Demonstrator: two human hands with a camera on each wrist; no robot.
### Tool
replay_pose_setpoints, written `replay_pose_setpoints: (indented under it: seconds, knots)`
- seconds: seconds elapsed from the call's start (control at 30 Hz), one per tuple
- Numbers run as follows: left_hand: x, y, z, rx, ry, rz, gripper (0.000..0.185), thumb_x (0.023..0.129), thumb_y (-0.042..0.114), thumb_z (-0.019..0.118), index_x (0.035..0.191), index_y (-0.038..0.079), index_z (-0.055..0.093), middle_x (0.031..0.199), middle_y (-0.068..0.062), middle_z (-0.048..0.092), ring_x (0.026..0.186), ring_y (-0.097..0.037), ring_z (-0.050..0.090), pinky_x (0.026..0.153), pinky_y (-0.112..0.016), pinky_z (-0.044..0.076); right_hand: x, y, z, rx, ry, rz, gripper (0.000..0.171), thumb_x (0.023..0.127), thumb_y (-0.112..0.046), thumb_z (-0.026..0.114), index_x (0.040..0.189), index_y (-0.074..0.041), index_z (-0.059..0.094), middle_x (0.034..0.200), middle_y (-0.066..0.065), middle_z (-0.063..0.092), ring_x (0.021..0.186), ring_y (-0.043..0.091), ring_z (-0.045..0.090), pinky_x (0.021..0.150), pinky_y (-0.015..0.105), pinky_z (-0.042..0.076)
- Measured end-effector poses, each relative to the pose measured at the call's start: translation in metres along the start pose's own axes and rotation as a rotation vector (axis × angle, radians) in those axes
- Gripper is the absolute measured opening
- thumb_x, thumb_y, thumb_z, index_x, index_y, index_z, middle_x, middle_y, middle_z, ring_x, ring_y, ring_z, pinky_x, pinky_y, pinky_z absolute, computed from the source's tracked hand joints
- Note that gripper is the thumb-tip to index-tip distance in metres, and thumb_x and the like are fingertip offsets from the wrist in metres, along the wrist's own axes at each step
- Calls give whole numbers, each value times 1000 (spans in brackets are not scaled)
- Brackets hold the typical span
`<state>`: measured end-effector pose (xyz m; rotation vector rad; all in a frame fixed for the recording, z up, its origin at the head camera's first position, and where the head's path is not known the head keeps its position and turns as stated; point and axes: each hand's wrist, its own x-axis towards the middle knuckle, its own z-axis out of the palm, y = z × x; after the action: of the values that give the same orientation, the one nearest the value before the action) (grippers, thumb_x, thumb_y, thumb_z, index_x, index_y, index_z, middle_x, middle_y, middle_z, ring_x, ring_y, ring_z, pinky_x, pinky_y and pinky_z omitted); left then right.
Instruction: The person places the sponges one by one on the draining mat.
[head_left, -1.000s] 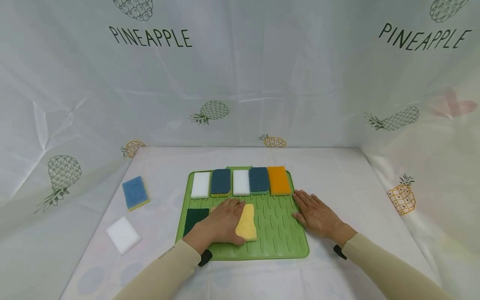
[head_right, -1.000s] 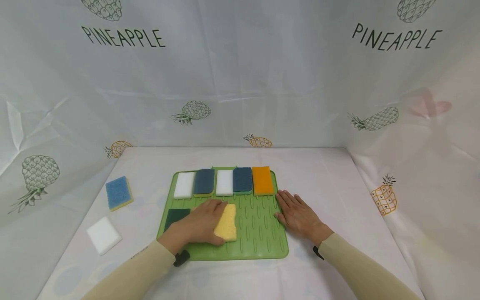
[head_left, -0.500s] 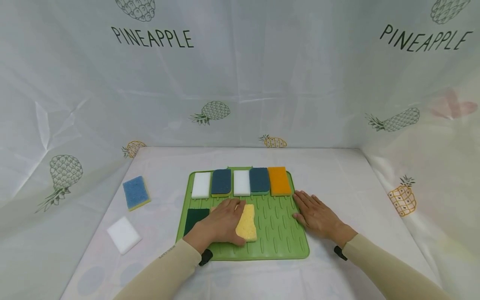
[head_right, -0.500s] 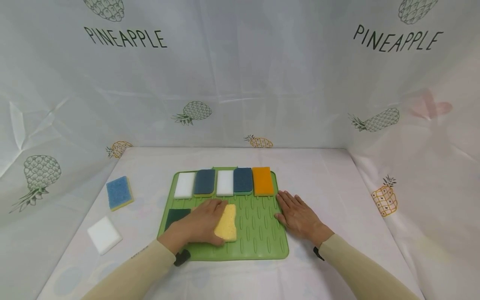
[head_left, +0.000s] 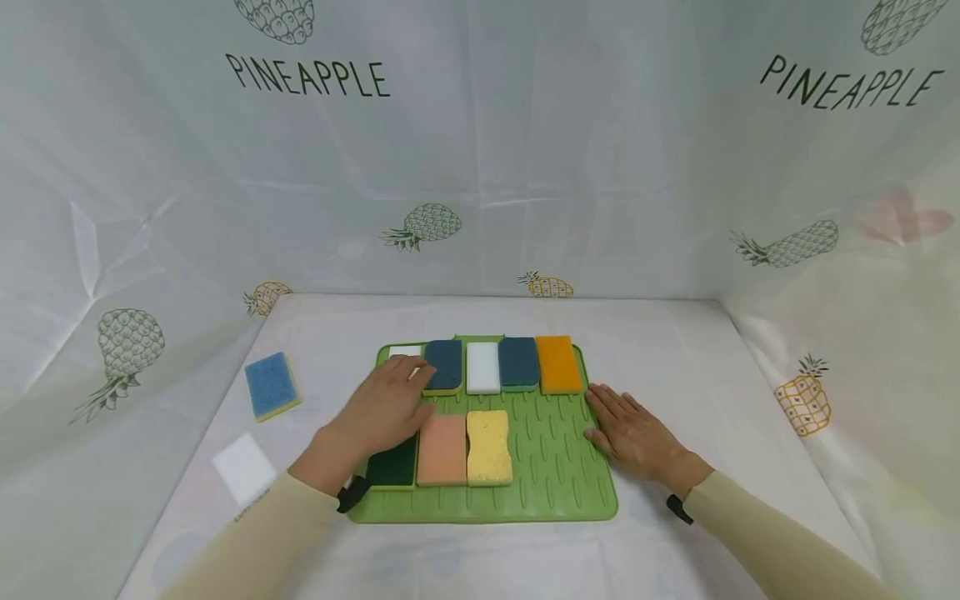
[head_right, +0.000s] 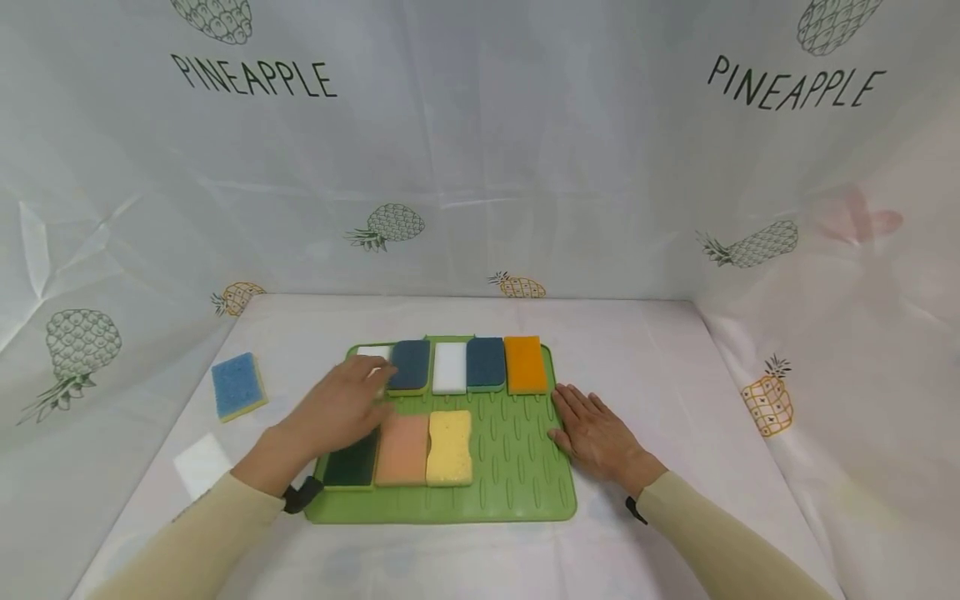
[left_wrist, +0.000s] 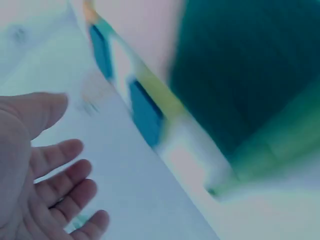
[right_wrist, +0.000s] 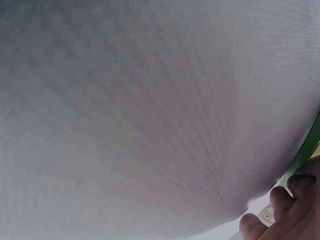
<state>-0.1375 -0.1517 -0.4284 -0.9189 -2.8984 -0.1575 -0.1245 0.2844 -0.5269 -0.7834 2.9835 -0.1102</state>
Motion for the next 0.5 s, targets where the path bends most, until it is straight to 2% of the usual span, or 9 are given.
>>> replay_pose_setpoints:
  seconds: [0.13,0.3,0.4,0.5]
  knots:
    - [-20,-45,-5,74,86,-71,43,101,25,72,134,-2,66,136,-22,64,129,-40,60,104,-56,55,-1,1,1,-10,8,-2,73,111,-45,50,163,4,33,170,22,32,157,41,33,126,62,32]
    - [-53,-106,-6,141,140,-141,35,98,18,74,125,-3,69,126,-24,67,118,-44,63,93,-60,56,0,1,1,-14,11,-10,73,111,-46,49,163,4,33,170,21,32,157,40,34,126,61,33]
    - [-74,-139,-4,142,124,-183,33,97,15,72,123,-4,68,123,-26,66,115,-47,61,90,-63,55,0,2,2,-18,2,-9,73,112,-46,48,163,4,32,171,21,31,158,39,33,127,60,32]
    - [-94,-165,0,115,58,-240,35,99,17,70,125,-5,65,127,-29,63,116,-50,58,90,-67,52,0,2,2,-21,0,-8,73,112,-46,48,163,4,31,171,21,31,158,39,32,127,60,32]
